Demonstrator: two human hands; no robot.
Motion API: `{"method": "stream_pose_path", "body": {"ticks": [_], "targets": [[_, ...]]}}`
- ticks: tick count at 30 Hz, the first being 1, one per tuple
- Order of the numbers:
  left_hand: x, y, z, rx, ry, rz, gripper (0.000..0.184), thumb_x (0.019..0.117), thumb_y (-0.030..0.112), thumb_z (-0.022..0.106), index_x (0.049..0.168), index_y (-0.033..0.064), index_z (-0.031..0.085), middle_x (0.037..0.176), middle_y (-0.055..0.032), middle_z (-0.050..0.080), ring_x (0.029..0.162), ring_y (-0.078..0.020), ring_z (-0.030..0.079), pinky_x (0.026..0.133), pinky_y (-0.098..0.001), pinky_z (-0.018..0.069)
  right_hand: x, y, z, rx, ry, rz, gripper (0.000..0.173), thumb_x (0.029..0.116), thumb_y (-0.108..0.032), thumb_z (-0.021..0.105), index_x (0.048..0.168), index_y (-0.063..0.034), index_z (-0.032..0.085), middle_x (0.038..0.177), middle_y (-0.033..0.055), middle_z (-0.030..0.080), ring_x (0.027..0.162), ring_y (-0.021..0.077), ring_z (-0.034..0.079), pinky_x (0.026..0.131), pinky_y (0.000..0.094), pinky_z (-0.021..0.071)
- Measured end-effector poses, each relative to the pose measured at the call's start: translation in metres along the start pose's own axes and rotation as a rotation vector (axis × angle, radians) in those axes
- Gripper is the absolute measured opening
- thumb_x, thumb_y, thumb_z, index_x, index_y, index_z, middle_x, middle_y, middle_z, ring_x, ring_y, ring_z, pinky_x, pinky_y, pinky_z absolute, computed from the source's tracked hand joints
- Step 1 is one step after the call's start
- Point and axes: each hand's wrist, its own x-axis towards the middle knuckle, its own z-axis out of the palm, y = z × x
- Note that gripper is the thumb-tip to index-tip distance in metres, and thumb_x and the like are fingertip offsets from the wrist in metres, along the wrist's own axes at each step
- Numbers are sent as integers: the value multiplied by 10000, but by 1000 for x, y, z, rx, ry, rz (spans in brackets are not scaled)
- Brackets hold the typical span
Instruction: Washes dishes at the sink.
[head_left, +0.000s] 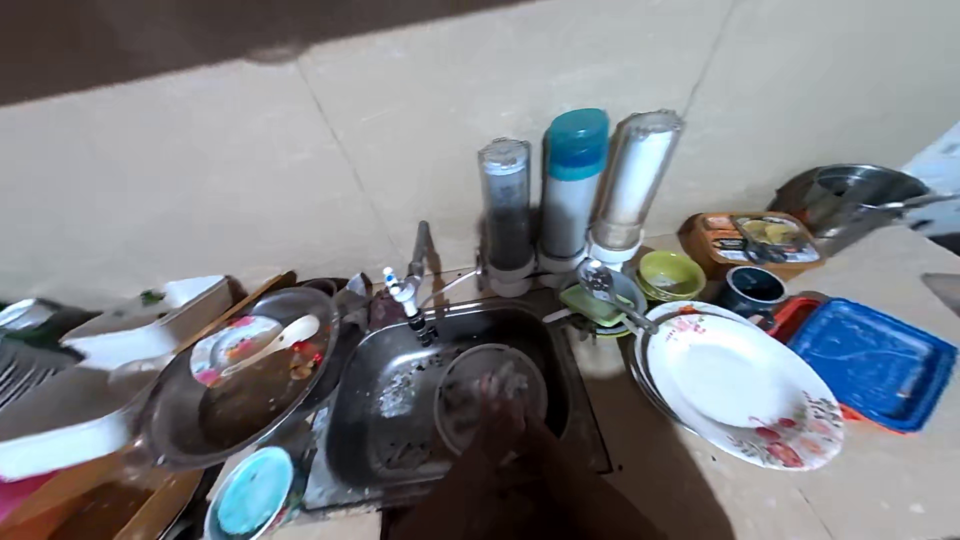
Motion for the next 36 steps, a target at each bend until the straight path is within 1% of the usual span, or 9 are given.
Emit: {"method": "stream_pose_path", "body": {"ticks": [4, 10, 12, 16, 21, 24, 27, 32, 36], "targets": [[-17, -15, 14, 61, 126, 228, 273, 938, 167, 599, 1095, 26, 773, 1214, -207, 723, 1204, -460, 638, 1094, -700, 369, -24, -13, 10, -575, 57, -182, 375, 1074, -71, 382, 1379, 115, 496, 1274, 186, 620, 1109, 89, 600, 984, 231, 484], [4, 20, 1, -680, 396, -425, 478, 1031, 151, 370, 1364, -184, 441, 1326, -281, 558, 1202, -202, 577, 1048, -324, 466, -21, -10, 18, -298, 136, -652, 772, 958, -157, 637, 1569, 72, 224, 1514, 262, 437, 1298, 156, 544, 1077, 290, 459], [3, 47, -3, -1097, 322, -707, 466, 1096, 219, 199, 1393, -84, 391, 1164, -91, 579, 1009, -34, 595, 895, -235, 523, -30, -24, 16, -519, 189, -900, 905, 876, -285, 766, 1523, 136, 295, 1483, 282, 479, 1316, 160, 546, 1106, 291, 443], [7, 81, 3, -1574, 26, -1020, 550, 1118, 448, 102, 1168, 92, 518, 871, -14, 650, 779, -93, 646, 690, -301, 571, -52, -69, 3, -1179, 385, -1201, 606, 875, -357, 764, 1368, -32, 626, 1283, 286, 637, 1132, 439, 651, 919, 575, 553], [13, 70, -12, -1114, -53, -738, 332, 1097, 195, 375, 1241, -7, 595, 891, -37, 662, 680, -98, 641, 610, -294, 578, -64, -159, -44, -905, 661, -1356, 685, 799, -210, 812, 1276, 173, 503, 1168, 248, 658, 1097, 206, 670, 985, 343, 555], [-9, 14, -27, -904, 175, -459, 329, 1046, 245, 449, 1124, -2, 652, 895, 48, 697, 750, 5, 653, 689, -218, 578, -75, -236, -105, -855, 865, -1500, 831, 775, -178, 838, 1306, 225, 342, 1196, 320, 577, 1120, 242, 625, 996, 348, 523], [-33, -41, -62, -660, 419, -456, 318, 1028, 160, 443, 1081, -85, 640, 932, 2, 683, 843, 35, 633, 806, -194, 553, -89, -298, -170, -983, 1001, -1312, 704, 816, -228, 840, 1255, 187, 477, 1212, 340, 589, 1141, 334, 615, 1001, 418, 509], [-91, -126, -143, -14, 498, -571, 413, 1043, 51, 432, 1385, -179, 443, 1323, -376, 565, 1243, -402, 593, 1082, -474, 469, -93, -332, -234, -1298, 1105, -970, 534, 904, -323, 758, 1188, 114, 641, 1381, 382, 497, 1274, 463, 530, 1083, 514, 435], [-121, -162, -190, 353, 426, -813, 385, 990, 2, 517, 1363, -90, 554, 1360, -366, 562, 1300, -546, 524, 1105, -656, 392, -88, -324, -247, -1357, 1151, -748, 577, 932, -367, 732, 1252, 100, 619, 1391, 374, 510, 1298, 486, 517, 1113, 574, 388]]}}
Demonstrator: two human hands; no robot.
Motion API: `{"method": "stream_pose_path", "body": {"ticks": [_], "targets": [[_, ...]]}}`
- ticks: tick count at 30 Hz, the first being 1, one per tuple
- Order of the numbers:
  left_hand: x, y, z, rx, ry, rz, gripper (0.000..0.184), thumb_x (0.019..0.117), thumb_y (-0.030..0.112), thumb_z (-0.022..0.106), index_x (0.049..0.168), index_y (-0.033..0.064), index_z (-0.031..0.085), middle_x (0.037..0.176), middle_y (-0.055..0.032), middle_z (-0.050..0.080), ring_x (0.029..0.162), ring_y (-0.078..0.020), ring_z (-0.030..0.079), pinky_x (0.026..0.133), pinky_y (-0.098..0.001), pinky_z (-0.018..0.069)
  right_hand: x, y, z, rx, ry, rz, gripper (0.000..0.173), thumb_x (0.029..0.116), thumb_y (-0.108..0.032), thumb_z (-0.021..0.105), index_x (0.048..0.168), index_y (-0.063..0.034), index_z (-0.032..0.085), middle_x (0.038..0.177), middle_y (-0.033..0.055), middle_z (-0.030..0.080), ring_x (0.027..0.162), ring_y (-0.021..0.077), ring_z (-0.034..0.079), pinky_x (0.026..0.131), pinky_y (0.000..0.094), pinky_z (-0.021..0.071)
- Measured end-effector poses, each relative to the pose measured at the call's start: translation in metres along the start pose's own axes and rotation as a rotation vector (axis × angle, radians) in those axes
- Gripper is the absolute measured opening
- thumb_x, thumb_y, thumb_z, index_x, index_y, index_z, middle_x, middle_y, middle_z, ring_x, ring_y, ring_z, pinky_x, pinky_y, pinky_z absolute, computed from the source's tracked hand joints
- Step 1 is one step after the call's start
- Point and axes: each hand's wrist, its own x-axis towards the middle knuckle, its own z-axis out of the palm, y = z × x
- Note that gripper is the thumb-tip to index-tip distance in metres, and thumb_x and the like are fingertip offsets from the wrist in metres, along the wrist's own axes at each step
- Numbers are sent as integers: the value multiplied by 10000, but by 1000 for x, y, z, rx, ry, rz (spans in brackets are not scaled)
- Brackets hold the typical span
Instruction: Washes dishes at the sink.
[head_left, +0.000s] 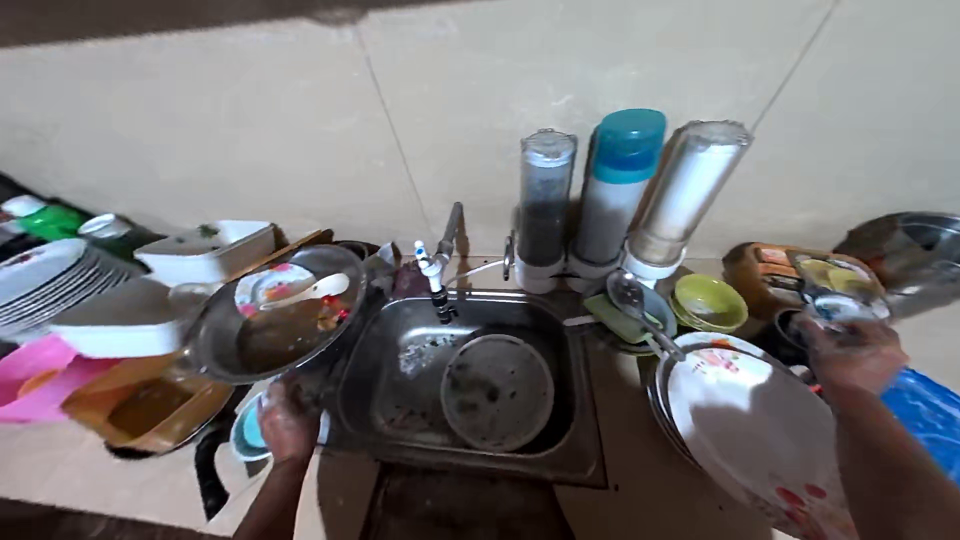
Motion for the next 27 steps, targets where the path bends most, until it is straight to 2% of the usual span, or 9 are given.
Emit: {"method": "stream_pose_path", "body": {"ticks": [6, 10, 12, 15, 18, 21, 23, 25, 27], "targets": [[9, -40, -4, 213, -93, -120, 318, 980, 42, 569, 1279, -12, 663, 1372, -300, 595, 1364, -514, 479, 1120, -659, 358, -3, -4, 24, -58, 2, -31, 538, 994, -355, 634, 1282, 99, 612, 1464, 382, 441, 1405, 515, 399, 1174, 579, 317], [17, -35, -1, 207, -233, -267, 565, 988, 168, 622, 1512, 34, 456, 1514, -293, 471, 1423, -490, 426, 1164, -631, 338, -27, -70, 37, 84, 187, -500, 537, 989, -325, 606, 1267, 133, 605, 1444, 419, 433, 1377, 570, 402, 1177, 561, 327], [18, -32, -2, 247, -304, -279, 574, 1020, 227, 573, 1541, 47, 414, 1567, -278, 414, 1450, -475, 397, 1172, -641, 309, -66, -121, 42, 168, 118, -716, 491, 992, -287, 599, 1220, 147, 622, 1401, 426, 469, 1339, 584, 433, 1153, 580, 355], [20, -30, -3, 266, -350, -245, 502, 1046, 242, 520, 1512, 63, 466, 1613, -252, 357, 1491, -469, 329, 1177, -662, 274, -160, -185, 61, 252, -161, -782, 421, 945, -193, 628, 1207, 136, 631, 1330, 379, 559, 1238, 525, 560, 1055, 579, 469], [23, -32, -5, 259, -429, -225, 528, 1060, 244, 490, 1562, 100, 404, 1665, -244, 251, 1529, -472, 241, 1188, -678, 218, -244, -209, 95, 228, -625, -831, 286, 919, -186, 688, 1102, 25, 748, 1318, 262, 638, 1268, 465, 578, 1067, 596, 467], [24, -37, -11, 256, -521, -177, 524, 1088, 280, 423, 1597, 170, 365, 1685, -234, 201, 1546, -463, 200, 1197, -683, 174, -293, -223, 131, -34, -1254, -704, 425, 1013, -294, 620, 1316, 3, 652, 1438, 259, 547, 1365, 426, 498, 1156, 546, 380], [24, -45, -15, 198, -544, -137, 507, 1099, 316, 384, 1599, 231, 376, 1691, -217, 199, 1553, -454, 184, 1201, -684, 151, -313, -232, 150, -170, -1492, -556, 471, 1072, -318, 509, 1417, -2, 561, 1439, 259, 544, 1343, 410, 527, 1139, 537, 402], [17, -59, -11, 9, -379, -94, 455, 1082, 282, 399, 1503, 172, 532, 1643, -222, 324, 1519, -439, 295, 1211, -643, 197, -325, -236, 161, -213, -1585, -384, 510, 1101, -378, 415, 1450, -23, 527, 1364, 252, 610, 1284, 405, 582, 1104, 569, 426], [11, -72, -4, -262, -24, -6, 364, 1011, 130, 473, 1270, -47, 656, 1437, -316, 532, 1350, -480, 508, 1144, -601, 383, -329, -236, 167, -180, -1547, -276, 535, 1103, -408, 394, 1462, -30, 515, 1335, 253, 629, 1260, 404, 601, 1092, 580, 435]]}}
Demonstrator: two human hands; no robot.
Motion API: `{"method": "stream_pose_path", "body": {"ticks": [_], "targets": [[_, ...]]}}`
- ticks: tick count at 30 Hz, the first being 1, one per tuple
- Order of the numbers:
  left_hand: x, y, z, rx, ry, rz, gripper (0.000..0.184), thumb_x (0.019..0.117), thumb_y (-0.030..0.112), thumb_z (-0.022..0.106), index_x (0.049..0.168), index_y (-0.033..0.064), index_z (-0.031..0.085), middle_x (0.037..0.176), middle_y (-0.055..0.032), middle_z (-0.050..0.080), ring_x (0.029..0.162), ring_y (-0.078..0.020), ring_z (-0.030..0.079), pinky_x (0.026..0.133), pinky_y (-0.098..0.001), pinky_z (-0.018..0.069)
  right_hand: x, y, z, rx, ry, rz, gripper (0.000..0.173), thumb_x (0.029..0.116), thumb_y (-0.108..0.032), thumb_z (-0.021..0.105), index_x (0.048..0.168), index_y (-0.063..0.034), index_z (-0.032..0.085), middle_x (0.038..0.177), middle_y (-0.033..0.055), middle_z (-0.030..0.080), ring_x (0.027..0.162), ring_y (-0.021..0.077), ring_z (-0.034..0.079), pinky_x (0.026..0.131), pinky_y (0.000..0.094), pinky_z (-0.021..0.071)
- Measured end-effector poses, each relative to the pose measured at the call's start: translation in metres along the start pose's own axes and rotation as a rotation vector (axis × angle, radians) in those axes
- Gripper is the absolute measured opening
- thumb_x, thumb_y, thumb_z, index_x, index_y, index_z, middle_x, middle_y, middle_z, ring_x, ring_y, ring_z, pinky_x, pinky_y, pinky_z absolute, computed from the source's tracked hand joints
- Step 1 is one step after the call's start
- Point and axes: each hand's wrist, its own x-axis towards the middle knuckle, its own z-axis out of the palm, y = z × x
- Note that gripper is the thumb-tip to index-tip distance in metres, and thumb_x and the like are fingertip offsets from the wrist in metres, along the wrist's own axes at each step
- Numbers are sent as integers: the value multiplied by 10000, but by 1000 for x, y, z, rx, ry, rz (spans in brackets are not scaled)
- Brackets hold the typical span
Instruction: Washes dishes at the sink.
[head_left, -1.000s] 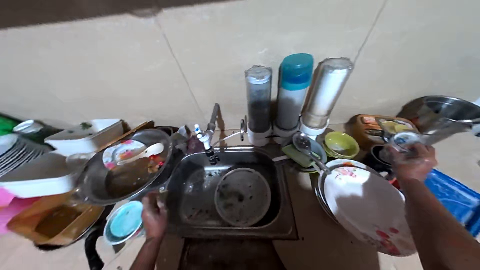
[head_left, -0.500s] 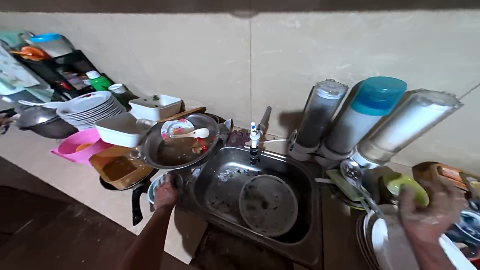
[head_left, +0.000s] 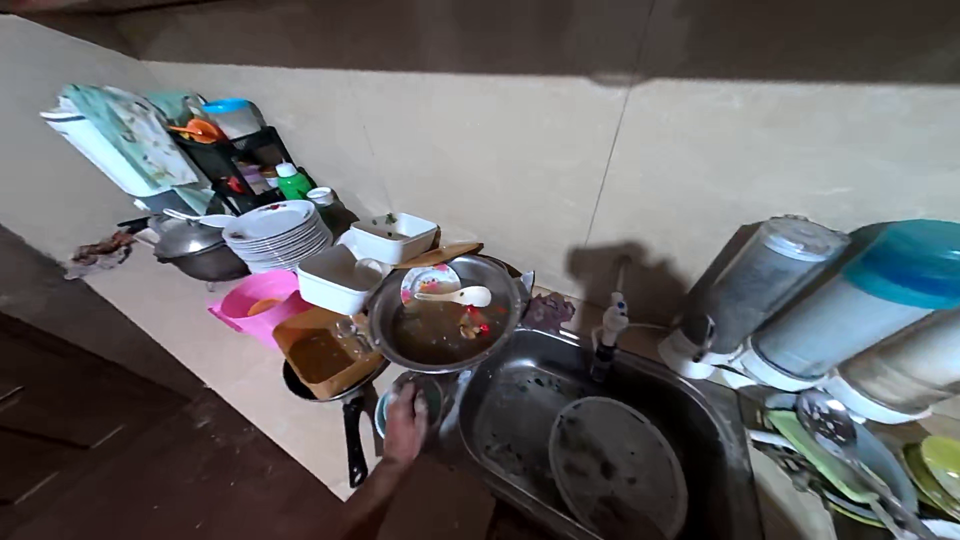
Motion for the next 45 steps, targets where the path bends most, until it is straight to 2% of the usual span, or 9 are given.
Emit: {"method": "stream_pose_path", "body": {"ticks": [6, 10, 13, 17, 23, 27, 31, 40, 45], "targets": [[63, 33, -41, -115, 280, 346, 331, 951, 188, 536, 1100, -66, 687, 1217, -297, 646, 1187, -454, 596, 1035, -568, 449, -21, -41, 14, -25, 301, 215, 558, 1103, -404, 367, 1434, 11, 537, 1418, 251, 578, 1334, 420, 541, 1125, 611, 386], [161, 36, -46, 68, -142, 91, 336, 1019, 156, 561, 1276, -42, 646, 1337, -285, 609, 1289, -441, 561, 1109, -553, 429, -17, -29, 35, -46, 560, 313, 521, 1071, -432, 444, 1328, -25, 644, 1309, 234, 654, 1220, 438, 619, 997, 662, 463], [218, 7, -18, 338, -418, -65, 577, 1024, 289, 584, 1531, 56, 438, 1547, -266, 435, 1430, -472, 414, 1128, -616, 385, -18, -29, 47, -2, 716, 360, 484, 1065, -391, 459, 1292, -16, 665, 1271, 240, 672, 1172, 442, 645, 969, 657, 484], [229, 10, 16, 546, -773, 52, 743, 1027, 433, 548, 1643, 160, 235, 1670, -191, 275, 1557, -436, 175, 1184, -721, 162, -20, -31, 48, 59, 857, 425, 474, 1060, -366, 479, 1258, 22, 665, 1257, 262, 664, 1185, 426, 638, 999, 619, 482], [222, 31, 42, 646, -959, 186, 669, 980, 460, 603, 1501, 61, 473, 1472, -262, 520, 1395, -447, 467, 1126, -677, 341, -5, -39, 28, 30, 603, 794, 749, 1019, -470, 554, 1560, -9, 316, 1450, 259, 533, 1295, 399, 576, 1047, 559, 479], [221, 33, 33, 620, -1055, 128, 563, 996, 431, 620, 1389, 29, 588, 1430, -254, 562, 1398, -437, 463, 1150, -687, 279, 23, -23, 8, 371, 593, 924, 913, 1008, -331, 626, 1612, 9, 31, 1554, 306, 375, 1394, 407, 477, 1130, 501, 422], [221, 30, 32, 602, -1149, 87, 535, 1003, 348, 643, 1339, -64, 589, 1394, -308, 563, 1365, -464, 488, 1132, -650, 342, 29, 7, 2, 618, 710, 913, 635, 1022, -308, 629, 1462, 101, 422, 1513, 304, 441, 1440, 388, 421, 1175, 493, 356], [221, 34, 30, 643, -1069, 84, 544, 1008, 394, 597, 1378, -5, 576, 1433, -284, 544, 1384, -458, 474, 1103, -694, 351, 34, -10, 8, 569, 782, 804, 638, 935, -247, 751, 1434, 52, 490, 1440, 295, 524, 1377, 407, 493, 1140, 533, 395], [220, 38, 31, 708, -1053, 57, 547, 1017, 388, 588, 1347, -48, 590, 1435, -299, 536, 1388, -465, 468, 1112, -676, 353, 44, -21, 7, 551, 694, 814, 562, 999, -245, 667, 1421, 78, 485, 1443, 295, 523, 1378, 391, 500, 1139, 515, 399]]}}
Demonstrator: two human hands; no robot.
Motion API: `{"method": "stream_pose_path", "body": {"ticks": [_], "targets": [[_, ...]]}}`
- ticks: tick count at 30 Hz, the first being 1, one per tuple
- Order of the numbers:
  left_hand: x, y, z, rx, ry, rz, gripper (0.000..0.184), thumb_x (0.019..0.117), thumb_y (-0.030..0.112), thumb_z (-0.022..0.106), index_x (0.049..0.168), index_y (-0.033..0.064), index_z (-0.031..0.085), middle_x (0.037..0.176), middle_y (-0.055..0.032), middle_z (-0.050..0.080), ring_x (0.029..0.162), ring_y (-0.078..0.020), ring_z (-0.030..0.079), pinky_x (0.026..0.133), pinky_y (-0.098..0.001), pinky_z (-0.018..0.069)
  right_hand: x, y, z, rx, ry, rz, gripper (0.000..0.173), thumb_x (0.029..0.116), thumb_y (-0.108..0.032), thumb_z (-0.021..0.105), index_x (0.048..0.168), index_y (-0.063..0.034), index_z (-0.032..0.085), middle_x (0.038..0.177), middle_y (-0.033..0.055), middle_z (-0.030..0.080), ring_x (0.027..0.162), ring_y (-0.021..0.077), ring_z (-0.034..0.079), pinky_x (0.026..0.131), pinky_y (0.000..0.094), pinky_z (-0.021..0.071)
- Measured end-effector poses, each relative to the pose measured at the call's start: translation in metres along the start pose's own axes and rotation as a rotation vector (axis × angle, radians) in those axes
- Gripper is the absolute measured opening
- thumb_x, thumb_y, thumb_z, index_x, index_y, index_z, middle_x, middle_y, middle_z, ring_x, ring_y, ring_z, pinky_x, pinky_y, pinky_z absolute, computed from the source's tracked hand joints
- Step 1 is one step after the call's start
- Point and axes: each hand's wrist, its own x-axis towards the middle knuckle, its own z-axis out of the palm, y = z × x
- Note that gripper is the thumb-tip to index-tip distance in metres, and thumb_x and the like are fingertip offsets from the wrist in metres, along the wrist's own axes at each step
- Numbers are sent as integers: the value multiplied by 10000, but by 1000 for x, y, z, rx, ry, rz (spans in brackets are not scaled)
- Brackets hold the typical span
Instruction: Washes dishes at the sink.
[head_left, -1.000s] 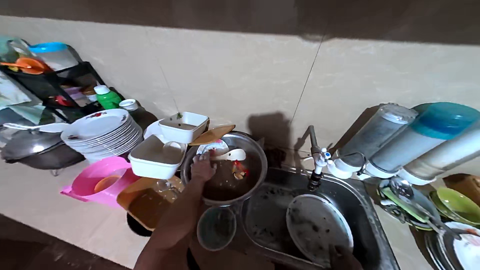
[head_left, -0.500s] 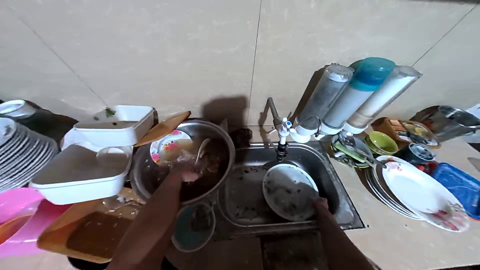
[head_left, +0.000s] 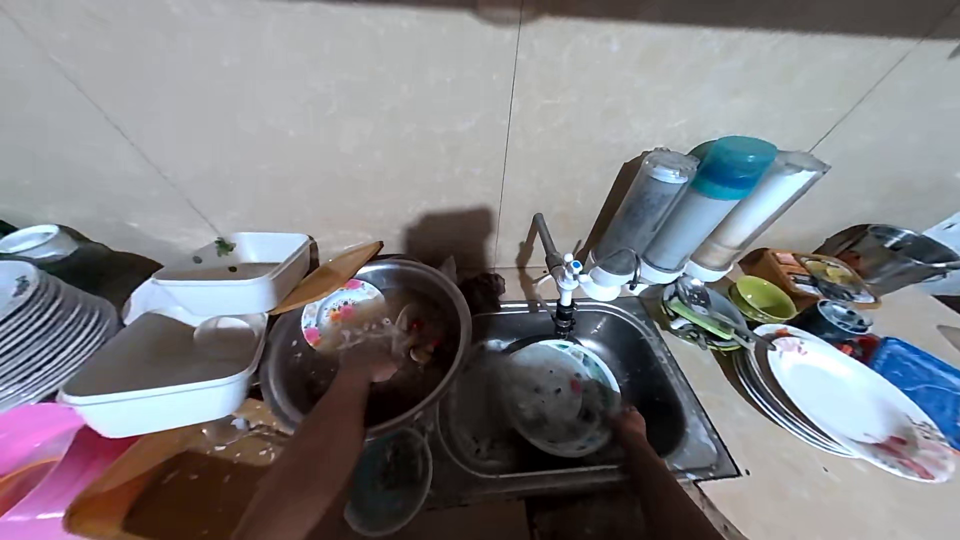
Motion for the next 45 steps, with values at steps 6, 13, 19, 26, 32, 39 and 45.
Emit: {"method": "stream_pose_path", "body": {"ticks": [6, 13, 19, 26, 32, 39, 45], "targets": [[-2, -1, -2, 9, 125, -41, 599, 1013, 401, 594, 1429, -25, 525, 1487, -289, 496, 1415, -456, 444, 1129, -668, 330, -14, -16, 2, -14, 122, -165, 524, 1010, -253, 646, 1434, 26, 517, 1389, 311, 566, 1335, 442, 528, 1119, 550, 408], [3, -5, 3, -49, 213, -123, 807, 951, 216, 688, 1596, 22, 244, 1475, -327, 479, 1369, -501, 478, 1071, -649, 417, -16, -17, 7, -91, 84, -95, 629, 1036, -258, 587, 1550, 3, 337, 1403, 286, 563, 1315, 406, 560, 1095, 528, 446], [-10, -9, 2, -66, 241, -102, 779, 972, 265, 676, 1618, 139, 259, 1482, -312, 483, 1312, -517, 529, 1011, -693, 447, -11, -18, 13, -310, 81, -116, 847, 985, -260, 639, 1620, -19, 133, 1648, 246, 232, 1512, 395, 286, 1170, 557, 336], [-44, -19, 19, -45, 131, -31, 712, 985, 371, 655, 1564, 62, 380, 1547, -288, 424, 1440, -489, 393, 1123, -692, 338, -6, -28, 34, -337, -111, -495, 683, 982, -134, 637, 1553, 47, 309, 1556, 316, 371, 1417, 458, 425, 1143, 571, 391], [-44, -11, 29, -113, 122, -42, 532, 1006, 384, 618, 1372, 0, 582, 1392, -286, 573, 1339, -464, 518, 1072, -673, 404, 16, -22, 37, -226, -222, -456, 707, 983, -265, 663, 1556, -8, 336, 1518, 274, 452, 1378, 419, 489, 1126, 560, 420], [-44, 30, 35, -278, 141, 23, 736, 935, 169, 716, 1525, -66, 342, 1484, -319, 469, 1390, -459, 460, 1134, -602, 374, 48, -17, 40, 197, -345, -334, 515, 1033, -256, 604, 1403, 91, 516, 1422, 307, 534, 1336, 408, 522, 1133, 540, 395], [-52, 39, 33, -171, 248, -290, 772, 978, 306, 644, 1575, -8, 270, 1572, -303, 370, 1417, -489, 429, 1069, -659, 428, 5, -24, 16, 428, 5, -655, 397, 1010, -161, 625, 1285, 119, 565, 1186, 296, 650, 1106, 384, 652, 1001, 505, 513]]}}
